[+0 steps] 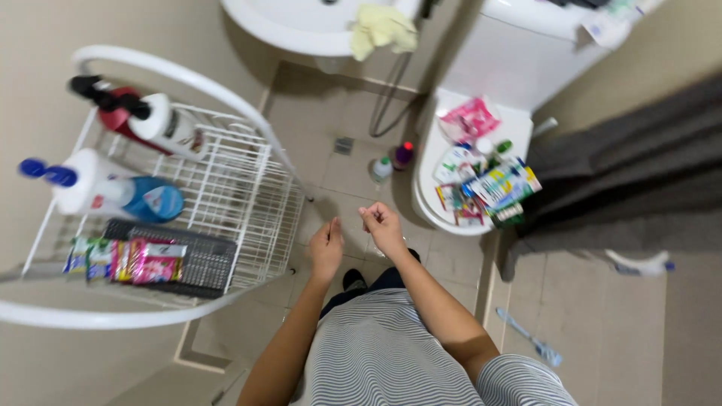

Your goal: The person organizes various bathroom supplies from the floor and a toilet tank onto a white wire cart. They place bottles of shampoo, conditioner, and body wash on the top shelf, followed by smaller bottles, toothpaste boxes, and toothbrushes on the lower shelves.

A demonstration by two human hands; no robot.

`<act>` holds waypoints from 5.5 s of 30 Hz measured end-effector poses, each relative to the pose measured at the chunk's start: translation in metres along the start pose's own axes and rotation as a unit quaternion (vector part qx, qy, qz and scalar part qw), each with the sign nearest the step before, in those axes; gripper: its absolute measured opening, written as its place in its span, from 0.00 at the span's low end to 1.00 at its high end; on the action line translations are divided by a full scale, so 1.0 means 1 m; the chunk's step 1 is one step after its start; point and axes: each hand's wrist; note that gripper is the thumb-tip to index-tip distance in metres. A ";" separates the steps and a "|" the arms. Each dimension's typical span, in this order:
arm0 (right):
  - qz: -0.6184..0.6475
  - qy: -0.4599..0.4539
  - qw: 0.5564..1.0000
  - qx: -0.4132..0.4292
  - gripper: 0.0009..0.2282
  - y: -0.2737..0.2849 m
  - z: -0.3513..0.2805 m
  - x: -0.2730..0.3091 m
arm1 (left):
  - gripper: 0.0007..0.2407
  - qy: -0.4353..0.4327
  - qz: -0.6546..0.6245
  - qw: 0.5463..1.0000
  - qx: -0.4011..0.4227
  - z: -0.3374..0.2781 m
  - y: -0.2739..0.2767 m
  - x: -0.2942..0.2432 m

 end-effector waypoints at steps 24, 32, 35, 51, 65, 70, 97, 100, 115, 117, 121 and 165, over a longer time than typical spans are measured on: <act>-0.078 -0.088 0.979 -0.166 0.04 0.275 -0.198 -0.053 | 0.11 0.055 -0.085 0.976 0.190 -0.159 -0.242 0.027; -0.122 -0.066 0.977 -0.162 0.07 0.335 -0.198 -0.049 | 0.11 0.107 -0.179 0.966 0.154 -0.186 -0.271 -0.003; -0.140 -0.068 0.974 -0.164 0.07 0.347 -0.178 -0.051 | 0.13 0.139 -0.164 0.967 0.134 -0.171 -0.281 0.014; -0.244 0.035 0.952 -0.184 0.09 0.362 0.064 -0.051 | 0.18 0.023 0.060 0.994 0.093 0.068 -0.383 0.082; -0.521 -0.026 0.809 -0.269 0.30 0.452 0.228 -0.135 | 0.27 0.023 0.252 0.948 0.193 0.185 -0.450 0.113; -0.566 -0.067 0.793 -0.214 0.31 0.467 0.270 -0.138 | 0.31 -0.043 0.273 0.926 0.257 0.217 -0.509 0.080; -0.388 0.005 0.914 -0.120 0.32 0.496 0.290 -0.111 | 0.20 -0.163 0.371 0.869 0.285 0.254 -0.593 0.080; -0.412 0.052 0.907 -0.069 0.34 0.479 0.298 -0.102 | 0.28 -0.123 0.318 0.892 0.297 0.258 -0.571 0.059; -0.360 0.170 0.917 0.009 0.24 0.407 0.307 -0.106 | 0.24 0.075 0.162 0.976 0.123 0.264 -0.474 0.082; -0.518 0.098 0.848 0.061 0.22 0.407 0.305 -0.131 | 0.23 0.037 0.147 0.986 0.071 0.268 -0.460 0.100; -0.646 0.098 0.736 0.176 0.26 0.378 0.300 -0.156 | 0.22 0.089 0.176 0.980 0.030 0.274 -0.434 0.102; 0.107 -0.052 0.956 0.269 0.39 0.142 0.171 0.010 | 0.21 0.109 0.268 0.911 -0.292 -0.009 -0.077 -0.042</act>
Point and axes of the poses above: each hand's wrist, its own z-axis towards the middle knuckle, its own y-axis out of the back of the hand, x = y × z
